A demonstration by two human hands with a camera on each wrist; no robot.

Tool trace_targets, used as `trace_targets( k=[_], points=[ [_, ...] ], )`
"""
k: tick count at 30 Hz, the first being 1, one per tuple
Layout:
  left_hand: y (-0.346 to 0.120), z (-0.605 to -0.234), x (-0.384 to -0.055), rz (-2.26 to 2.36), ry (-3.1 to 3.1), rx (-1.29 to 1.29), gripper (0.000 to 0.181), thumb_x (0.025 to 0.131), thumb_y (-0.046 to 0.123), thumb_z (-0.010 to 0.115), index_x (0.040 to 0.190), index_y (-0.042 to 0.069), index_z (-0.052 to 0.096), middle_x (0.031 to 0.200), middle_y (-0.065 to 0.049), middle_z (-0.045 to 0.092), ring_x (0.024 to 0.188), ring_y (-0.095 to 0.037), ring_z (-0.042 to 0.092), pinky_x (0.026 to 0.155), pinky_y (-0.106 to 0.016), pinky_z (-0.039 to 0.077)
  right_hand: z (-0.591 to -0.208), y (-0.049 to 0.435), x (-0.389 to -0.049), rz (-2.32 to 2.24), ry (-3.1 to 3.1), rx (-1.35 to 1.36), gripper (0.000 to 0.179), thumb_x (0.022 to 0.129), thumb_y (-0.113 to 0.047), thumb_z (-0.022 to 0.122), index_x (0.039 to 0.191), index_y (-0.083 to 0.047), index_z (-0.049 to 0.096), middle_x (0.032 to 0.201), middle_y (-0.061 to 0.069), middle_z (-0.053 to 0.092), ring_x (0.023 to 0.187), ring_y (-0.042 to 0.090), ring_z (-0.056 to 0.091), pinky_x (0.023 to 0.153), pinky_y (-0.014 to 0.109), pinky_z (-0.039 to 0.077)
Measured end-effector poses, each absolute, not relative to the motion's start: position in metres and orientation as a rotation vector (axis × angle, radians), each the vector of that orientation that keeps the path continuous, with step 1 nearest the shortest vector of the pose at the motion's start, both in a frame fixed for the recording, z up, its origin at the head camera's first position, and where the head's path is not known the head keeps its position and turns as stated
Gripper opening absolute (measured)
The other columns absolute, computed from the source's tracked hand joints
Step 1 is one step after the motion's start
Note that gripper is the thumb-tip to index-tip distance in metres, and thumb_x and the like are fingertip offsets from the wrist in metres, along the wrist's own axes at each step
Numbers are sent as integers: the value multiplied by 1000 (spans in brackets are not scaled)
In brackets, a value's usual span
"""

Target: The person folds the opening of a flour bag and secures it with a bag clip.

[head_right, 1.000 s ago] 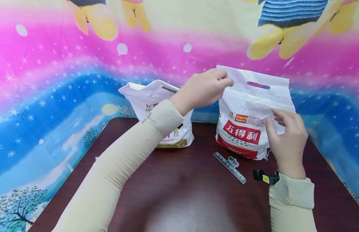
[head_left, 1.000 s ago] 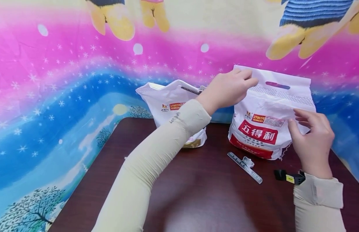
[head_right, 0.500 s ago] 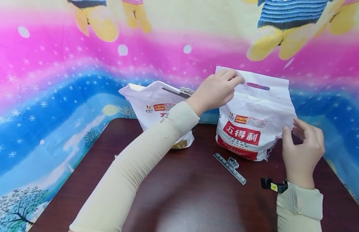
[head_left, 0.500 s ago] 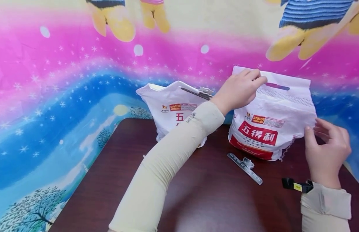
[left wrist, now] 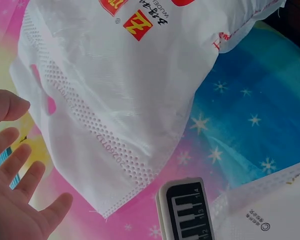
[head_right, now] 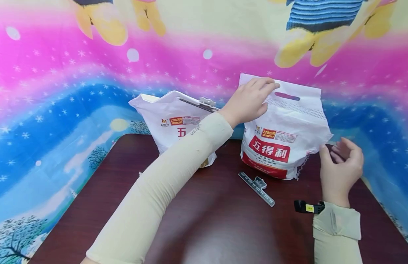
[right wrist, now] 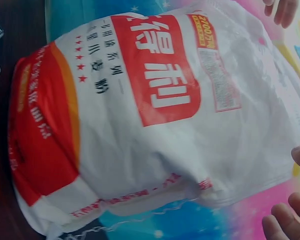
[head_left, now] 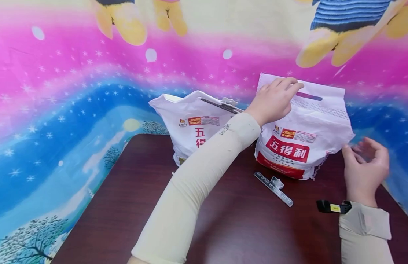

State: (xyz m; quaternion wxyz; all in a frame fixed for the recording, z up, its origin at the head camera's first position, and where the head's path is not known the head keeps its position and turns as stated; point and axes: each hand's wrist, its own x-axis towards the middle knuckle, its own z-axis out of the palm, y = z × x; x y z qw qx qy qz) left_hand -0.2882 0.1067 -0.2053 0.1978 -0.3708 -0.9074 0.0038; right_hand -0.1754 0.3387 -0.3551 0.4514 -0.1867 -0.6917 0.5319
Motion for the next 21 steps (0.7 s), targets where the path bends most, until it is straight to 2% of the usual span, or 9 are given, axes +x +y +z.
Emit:
trace_targets(
  k=[3, 8, 14, 21],
  points=[
    [113, -205, -290, 50, -2564, -1019, 64, 104, 38, 45, 162, 32, 20, 167, 10, 19, 154, -10, 14, 122, -33, 19, -358, 343, -176, 1544, -1619, -458, 55, 84, -7, 82, 134, -13, 59, 117, -6, 60, 101, 4, 63, 95, 16, 49],
    [122, -202, -292, 106, -2571, -1007, 67, 105, 42, 43, 163, 32, 12, 169, 11, 11, 155, -11, 6, 124, -37, 15, -367, 349, -179, 1723, -1604, -487, 60, 84, -10, 83, 137, -14, 56, 123, -4, 61, 109, 8, 61, 89, 9, 48],
    [135, -198, -288, 137, -2587, -1014, 69, 105, 44, 41, 164, 33, 6, 169, 13, 7, 155, -9, 4, 124, -38, 11, -374, 358, -188, 1901, -1507, -481, 55, 82, -4, 83, 132, -12, 60, 114, -4, 66, 102, 8, 63, 79, 8, 51],
    [150, -204, -284, 123, -2681, -968, 71, 106, 49, 39, 163, 36, 0, 169, 16, -1, 155, -8, -5, 124, -42, 2, -377, 363, -194, 1990, -1490, -427, 48, 82, 2, 82, 125, -11, 64, 107, -2, 68, 97, 8, 64, 76, 11, 53]
  ],
)
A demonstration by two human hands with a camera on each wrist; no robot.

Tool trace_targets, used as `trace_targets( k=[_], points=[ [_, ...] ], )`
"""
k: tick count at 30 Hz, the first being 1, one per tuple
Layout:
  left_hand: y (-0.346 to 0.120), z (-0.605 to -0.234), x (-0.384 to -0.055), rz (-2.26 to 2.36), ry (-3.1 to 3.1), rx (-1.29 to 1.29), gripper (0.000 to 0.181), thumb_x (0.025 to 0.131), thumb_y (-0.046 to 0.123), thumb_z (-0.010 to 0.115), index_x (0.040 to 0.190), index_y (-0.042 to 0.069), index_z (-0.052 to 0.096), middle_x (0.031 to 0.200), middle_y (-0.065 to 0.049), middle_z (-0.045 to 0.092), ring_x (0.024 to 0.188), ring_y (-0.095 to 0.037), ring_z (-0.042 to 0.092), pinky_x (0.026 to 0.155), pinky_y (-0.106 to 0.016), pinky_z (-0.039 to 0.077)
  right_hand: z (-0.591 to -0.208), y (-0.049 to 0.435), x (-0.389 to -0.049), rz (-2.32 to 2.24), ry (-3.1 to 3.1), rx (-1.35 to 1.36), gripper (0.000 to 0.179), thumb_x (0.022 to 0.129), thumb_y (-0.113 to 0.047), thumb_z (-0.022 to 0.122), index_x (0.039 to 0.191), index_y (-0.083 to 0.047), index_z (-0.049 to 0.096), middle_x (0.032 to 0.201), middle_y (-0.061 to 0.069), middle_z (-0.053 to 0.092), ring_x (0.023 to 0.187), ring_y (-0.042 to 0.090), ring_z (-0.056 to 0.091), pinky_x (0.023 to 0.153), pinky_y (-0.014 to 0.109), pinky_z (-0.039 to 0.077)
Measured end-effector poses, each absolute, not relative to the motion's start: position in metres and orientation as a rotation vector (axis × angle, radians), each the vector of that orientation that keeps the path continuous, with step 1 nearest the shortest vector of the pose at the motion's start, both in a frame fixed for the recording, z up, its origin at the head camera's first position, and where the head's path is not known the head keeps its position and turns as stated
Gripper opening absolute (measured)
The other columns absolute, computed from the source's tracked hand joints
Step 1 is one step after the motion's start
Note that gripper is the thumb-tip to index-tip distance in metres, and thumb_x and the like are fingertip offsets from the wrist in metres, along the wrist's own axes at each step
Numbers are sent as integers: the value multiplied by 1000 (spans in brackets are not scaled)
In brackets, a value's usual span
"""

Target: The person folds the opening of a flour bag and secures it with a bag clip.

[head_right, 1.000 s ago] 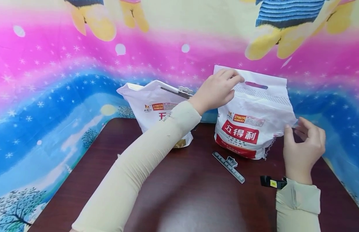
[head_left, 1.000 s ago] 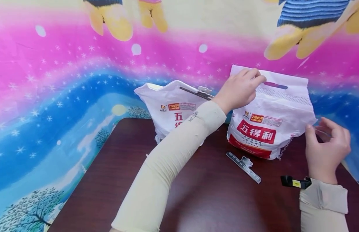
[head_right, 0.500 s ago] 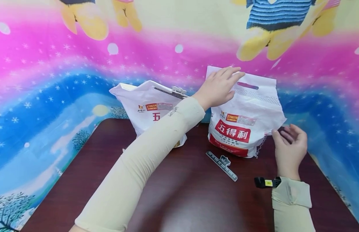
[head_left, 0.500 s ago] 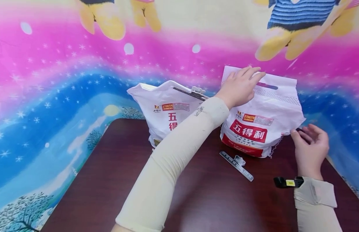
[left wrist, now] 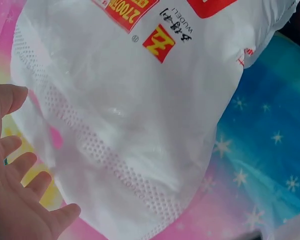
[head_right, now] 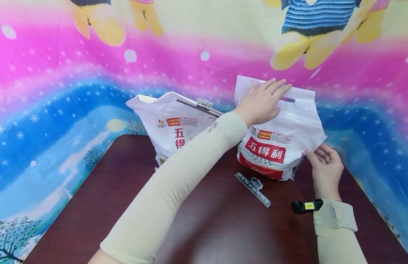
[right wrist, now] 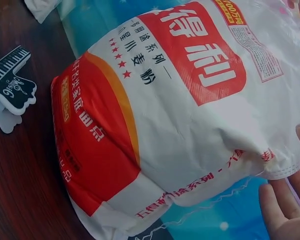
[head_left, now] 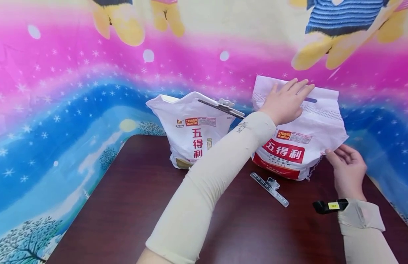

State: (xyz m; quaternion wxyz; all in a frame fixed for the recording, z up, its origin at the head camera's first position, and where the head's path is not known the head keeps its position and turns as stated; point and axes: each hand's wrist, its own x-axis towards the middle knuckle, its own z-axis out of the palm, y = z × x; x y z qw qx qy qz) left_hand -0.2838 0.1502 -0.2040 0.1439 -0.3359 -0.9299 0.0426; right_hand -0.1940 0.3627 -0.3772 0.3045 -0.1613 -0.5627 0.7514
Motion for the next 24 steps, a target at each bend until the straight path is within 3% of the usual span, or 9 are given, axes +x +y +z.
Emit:
trace_targets(
  k=[9, 16, 24],
  points=[
    [163, -211, -290, 167, -2629, -940, 71, 105, 51, 40, 163, 37, 2, 168, 17, 10, 155, -8, -1, 124, -48, 1, -374, 366, -192, 1952, -1627, -407, 38, 83, -3, 82, 118, -10, 68, 99, -6, 69, 91, 6, 63, 72, 10, 53],
    [162, -212, -292, 164, -2546, -940, 58, 108, 43, 33, 163, 35, 16, 164, 15, 23, 152, -6, 16, 124, -48, -1, -372, 368, -192, 1778, -1786, -459, 33, 85, -13, 83, 116, -12, 73, 96, -9, 67, 91, 6, 58, 71, 7, 49],
    [162, -209, -288, 195, -2431, -1028, 48, 108, 38, 39, 156, 34, 35, 158, 12, 36, 148, -8, 29, 124, -46, 2, -367, 367, -198, 1534, -1981, -502, 32, 91, -22, 77, 121, -14, 72, 96, -15, 64, 91, 5, 55, 68, 7, 47]
  ],
)
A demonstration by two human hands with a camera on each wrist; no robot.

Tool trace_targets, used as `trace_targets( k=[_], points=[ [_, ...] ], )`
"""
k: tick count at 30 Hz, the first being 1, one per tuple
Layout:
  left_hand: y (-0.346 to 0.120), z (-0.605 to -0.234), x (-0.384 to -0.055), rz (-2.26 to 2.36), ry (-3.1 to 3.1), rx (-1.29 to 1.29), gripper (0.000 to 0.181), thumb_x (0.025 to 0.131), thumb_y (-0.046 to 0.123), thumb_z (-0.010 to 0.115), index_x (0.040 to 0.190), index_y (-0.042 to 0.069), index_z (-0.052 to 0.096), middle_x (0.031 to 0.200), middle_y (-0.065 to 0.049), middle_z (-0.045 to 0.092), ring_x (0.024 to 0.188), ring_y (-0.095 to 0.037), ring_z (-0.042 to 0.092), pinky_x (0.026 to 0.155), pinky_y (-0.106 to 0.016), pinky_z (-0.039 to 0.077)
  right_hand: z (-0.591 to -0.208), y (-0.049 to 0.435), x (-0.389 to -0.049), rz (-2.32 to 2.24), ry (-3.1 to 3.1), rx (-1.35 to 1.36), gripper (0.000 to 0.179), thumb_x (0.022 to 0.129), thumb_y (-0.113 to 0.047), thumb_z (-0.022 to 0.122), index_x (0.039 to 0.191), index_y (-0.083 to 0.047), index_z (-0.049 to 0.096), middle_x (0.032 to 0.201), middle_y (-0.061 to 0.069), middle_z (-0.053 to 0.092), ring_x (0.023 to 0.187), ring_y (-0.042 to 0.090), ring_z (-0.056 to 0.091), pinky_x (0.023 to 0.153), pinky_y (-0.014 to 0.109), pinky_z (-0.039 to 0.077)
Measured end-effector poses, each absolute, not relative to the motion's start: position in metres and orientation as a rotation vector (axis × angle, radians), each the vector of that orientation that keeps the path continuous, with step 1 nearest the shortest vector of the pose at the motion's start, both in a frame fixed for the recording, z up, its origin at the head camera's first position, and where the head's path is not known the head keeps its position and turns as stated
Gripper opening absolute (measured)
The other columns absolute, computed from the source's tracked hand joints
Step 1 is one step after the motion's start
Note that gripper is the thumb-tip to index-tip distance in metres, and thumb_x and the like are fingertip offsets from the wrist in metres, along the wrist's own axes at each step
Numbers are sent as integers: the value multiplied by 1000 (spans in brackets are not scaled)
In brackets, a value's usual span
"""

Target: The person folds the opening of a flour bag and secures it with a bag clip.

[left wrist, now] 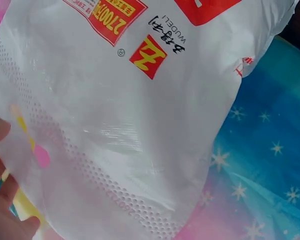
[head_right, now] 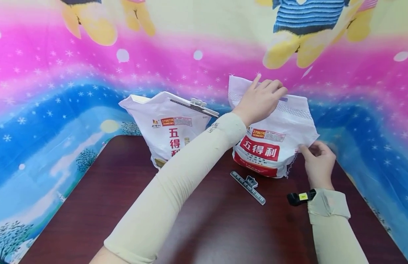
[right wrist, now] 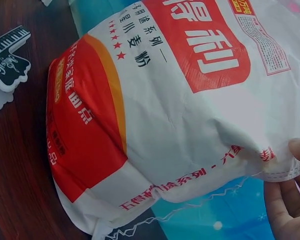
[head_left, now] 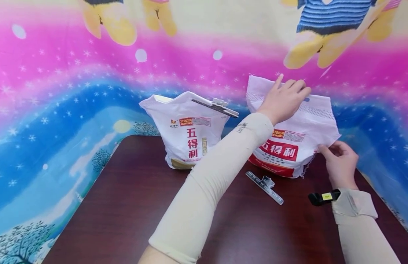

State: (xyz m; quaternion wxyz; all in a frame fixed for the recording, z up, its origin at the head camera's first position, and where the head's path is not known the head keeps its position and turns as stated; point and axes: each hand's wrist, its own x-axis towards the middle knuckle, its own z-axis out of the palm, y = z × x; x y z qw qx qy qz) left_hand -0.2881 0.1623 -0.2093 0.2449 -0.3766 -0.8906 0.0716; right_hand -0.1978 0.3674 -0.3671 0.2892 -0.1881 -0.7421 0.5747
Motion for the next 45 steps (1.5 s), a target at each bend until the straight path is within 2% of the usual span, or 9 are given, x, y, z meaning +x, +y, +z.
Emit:
trace_targets(
  k=[3, 6, 13, 22, 29, 33, 37, 40, 45],
  points=[
    [164, -207, -286, 204, -2387, -1094, 47, 108, 35, 45, 154, 31, 38, 155, 11, 41, 146, -8, 34, 125, -39, 6, -365, 369, -199, 1468, -2018, -509, 34, 93, -22, 75, 125, -14, 71, 96, -17, 63, 90, 4, 55, 67, 7, 46],
    [165, -205, -285, 186, -2359, -1137, 45, 108, 32, 46, 152, 29, 40, 152, 10, 46, 142, -8, 39, 123, -31, 16, -362, 371, -199, 1427, -2047, -502, 35, 93, -22, 75, 127, -14, 71, 96, -19, 62, 90, 2, 54, 67, 7, 45],
    [159, -203, -282, 93, -2378, -1170, 49, 105, 32, 55, 151, 25, 42, 147, 8, 50, 135, -8, 44, 115, -21, 29, -362, 372, -198, 1355, -2108, -467, 32, 93, -24, 75, 122, -10, 72, 93, -20, 62, 88, 2, 56, 69, 7, 47],
    [154, -201, -285, -8, -2398, -1192, 54, 102, 31, 60, 153, 24, 42, 148, 4, 49, 137, -9, 43, 113, -19, 31, -361, 375, -194, 1320, -2118, -424, 32, 93, -27, 74, 120, -9, 72, 92, -20, 63, 88, 2, 58, 73, 6, 47],
    [148, -204, -287, -19, -2387, -1177, 49, 104, 28, 57, 151, 24, 45, 144, 5, 51, 132, -9, 46, 111, -18, 34, -363, 378, -193, 1382, -2160, -132, 39, 95, -19, 72, 131, -6, 65, 105, -16, 66, 95, 2, 61, 80, 6, 49],
    [147, -204, -287, -39, -2397, -1183, 50, 104, 29, 58, 151, 24, 44, 145, 5, 50, 133, -9, 45, 112, -18, 33, -359, 380, -194, 1461, -2109, 46, 37, 100, -13, 64, 135, -3, 62, 116, -11, 66, 104, 3, 60, 84, 8, 46],
    [145, -205, -288, -43, -2392, -1178, 50, 103, 29, 59, 151, 23, 45, 143, 5, 51, 132, -9, 46, 111, -17, 33, -349, 379, -199, 1528, -2071, 141, 34, 106, -21, 55, 132, -2, 65, 121, -5, 67, 108, 6, 61, 85, 12, 46],
    [143, -208, -287, -41, -2375, -1182, 49, 103, 28, 59, 150, 22, 46, 142, 4, 52, 131, -9, 47, 110, -17, 34, -339, 377, -204, 1473, -2155, 146, 37, 106, -28, 53, 132, -4, 65, 120, -8, 66, 106, 6, 60, 83, 12, 48],
    [142, -209, -286, -44, -2349, -1199, 49, 103, 28, 60, 150, 22, 46, 141, 4, 53, 131, -10, 47, 110, -17, 34, -326, 375, -210, 1305, -2361, 120, 38, 105, -30, 56, 137, -10, 62, 114, -21, 63, 100, 3, 60, 78, 9, 48]
  ],
)
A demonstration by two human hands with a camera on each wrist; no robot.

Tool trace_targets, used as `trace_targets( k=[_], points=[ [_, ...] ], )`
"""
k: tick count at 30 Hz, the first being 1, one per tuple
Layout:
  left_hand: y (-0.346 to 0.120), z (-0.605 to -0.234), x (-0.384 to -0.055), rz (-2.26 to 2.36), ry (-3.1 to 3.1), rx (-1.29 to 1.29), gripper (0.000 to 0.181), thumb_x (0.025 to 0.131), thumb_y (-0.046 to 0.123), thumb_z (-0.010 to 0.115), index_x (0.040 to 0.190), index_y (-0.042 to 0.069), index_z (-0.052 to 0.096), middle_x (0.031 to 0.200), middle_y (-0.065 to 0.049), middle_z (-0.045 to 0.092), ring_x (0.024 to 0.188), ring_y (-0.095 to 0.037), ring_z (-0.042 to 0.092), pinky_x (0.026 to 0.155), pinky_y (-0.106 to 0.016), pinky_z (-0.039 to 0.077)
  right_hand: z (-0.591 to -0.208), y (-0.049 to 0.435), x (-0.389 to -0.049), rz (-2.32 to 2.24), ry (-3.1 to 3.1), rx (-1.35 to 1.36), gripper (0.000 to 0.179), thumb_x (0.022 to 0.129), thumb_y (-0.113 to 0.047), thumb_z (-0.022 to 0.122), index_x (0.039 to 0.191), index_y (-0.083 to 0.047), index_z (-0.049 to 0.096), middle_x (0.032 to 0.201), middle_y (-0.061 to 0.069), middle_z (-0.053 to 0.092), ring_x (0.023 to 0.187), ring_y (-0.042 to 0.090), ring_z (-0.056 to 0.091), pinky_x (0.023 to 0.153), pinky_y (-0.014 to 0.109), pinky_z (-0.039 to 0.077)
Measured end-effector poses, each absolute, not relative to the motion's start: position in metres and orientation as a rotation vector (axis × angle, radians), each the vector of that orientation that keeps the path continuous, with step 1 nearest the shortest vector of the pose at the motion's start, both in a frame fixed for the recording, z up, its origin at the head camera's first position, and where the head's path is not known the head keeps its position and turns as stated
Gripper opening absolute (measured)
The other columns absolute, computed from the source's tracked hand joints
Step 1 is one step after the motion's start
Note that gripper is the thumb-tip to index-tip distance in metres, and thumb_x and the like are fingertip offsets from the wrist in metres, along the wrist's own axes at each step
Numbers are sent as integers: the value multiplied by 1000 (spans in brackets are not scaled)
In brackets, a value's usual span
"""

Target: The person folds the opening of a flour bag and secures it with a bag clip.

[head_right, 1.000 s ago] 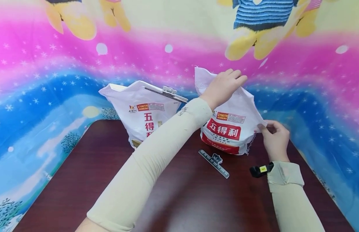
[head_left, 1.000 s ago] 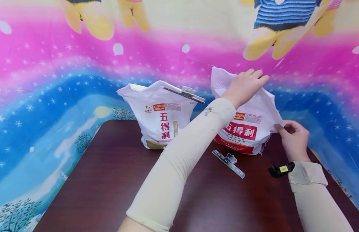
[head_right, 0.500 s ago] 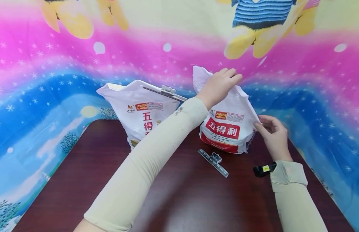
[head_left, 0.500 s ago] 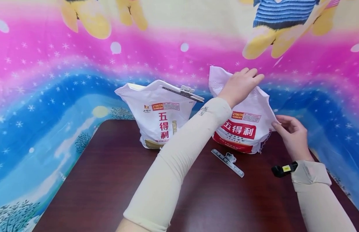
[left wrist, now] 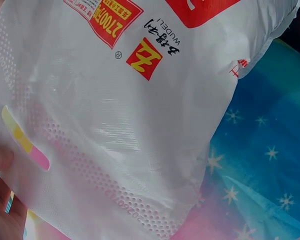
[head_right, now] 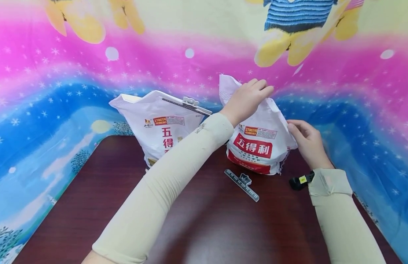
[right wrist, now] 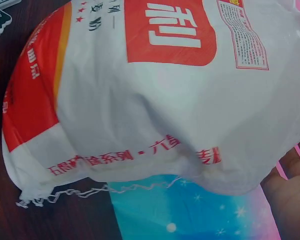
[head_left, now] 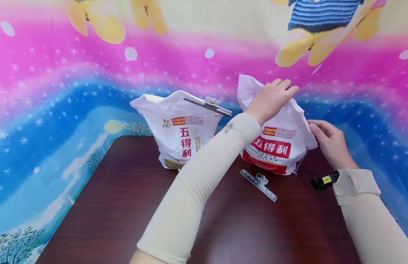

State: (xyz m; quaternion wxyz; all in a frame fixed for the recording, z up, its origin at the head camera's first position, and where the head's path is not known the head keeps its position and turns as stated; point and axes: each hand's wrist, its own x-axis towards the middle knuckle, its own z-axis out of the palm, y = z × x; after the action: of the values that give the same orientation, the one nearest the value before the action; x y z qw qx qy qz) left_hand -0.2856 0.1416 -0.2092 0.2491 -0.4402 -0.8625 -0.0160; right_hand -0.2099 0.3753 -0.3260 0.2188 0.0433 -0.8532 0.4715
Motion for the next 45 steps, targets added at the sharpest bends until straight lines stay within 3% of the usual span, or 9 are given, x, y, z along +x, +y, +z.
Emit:
trace_targets(
  k=[10, 20, 25, 34, 45],
  points=[
    [147, -208, -280, 12, -2271, -1210, 40, 108, 23, 49, 148, 21, 48, 139, 4, 54, 127, -10, 50, 110, -19, 36, -313, 381, -213, 1223, -2575, 126, 48, 101, -35, 62, 142, -10, 55, 111, -20, 59, 98, 0, 57, 74, 10, 50],
    [146, -210, -279, 7, -2240, -1187, 39, 108, 24, 50, 146, 22, 51, 138, 4, 55, 125, -10, 51, 109, -17, 36, -315, 380, -218, 1099, -2564, 68, 50, 95, -41, 70, 129, -5, 64, 101, -24, 61, 92, 0, 58, 68, 12, 52],
    [147, -212, -275, 24, -2222, -1186, 40, 107, 25, 52, 147, 22, 50, 143, 4, 53, 132, -11, 48, 114, -20, 32, -315, 377, -218, 1039, -2545, 42, 51, 93, -44, 72, 125, -4, 67, 95, -25, 60, 89, -3, 56, 65, 11, 50],
    [155, -219, -266, 133, -2109, -1243, 41, 106, 30, 52, 147, 23, 50, 142, 5, 54, 134, -10, 48, 114, -22, 32, -316, 376, -218, 994, -2538, 27, 50, 94, -45, 71, 122, -3, 69, 97, -20, 61, 87, -2, 56, 64, 10, 50],
    [179, -230, -246, 356, -2054, -1354, 41, 104, 33, 55, 143, 22, 51, 143, 1, 51, 133, -16, 47, 113, -29, 37, -318, 378, -219, 904, -2481, 48, 42, 93, -39, 73, 117, -4, 73, 80, -35, 55, 81, -9, 53, 65, 5, 42]
  ],
)
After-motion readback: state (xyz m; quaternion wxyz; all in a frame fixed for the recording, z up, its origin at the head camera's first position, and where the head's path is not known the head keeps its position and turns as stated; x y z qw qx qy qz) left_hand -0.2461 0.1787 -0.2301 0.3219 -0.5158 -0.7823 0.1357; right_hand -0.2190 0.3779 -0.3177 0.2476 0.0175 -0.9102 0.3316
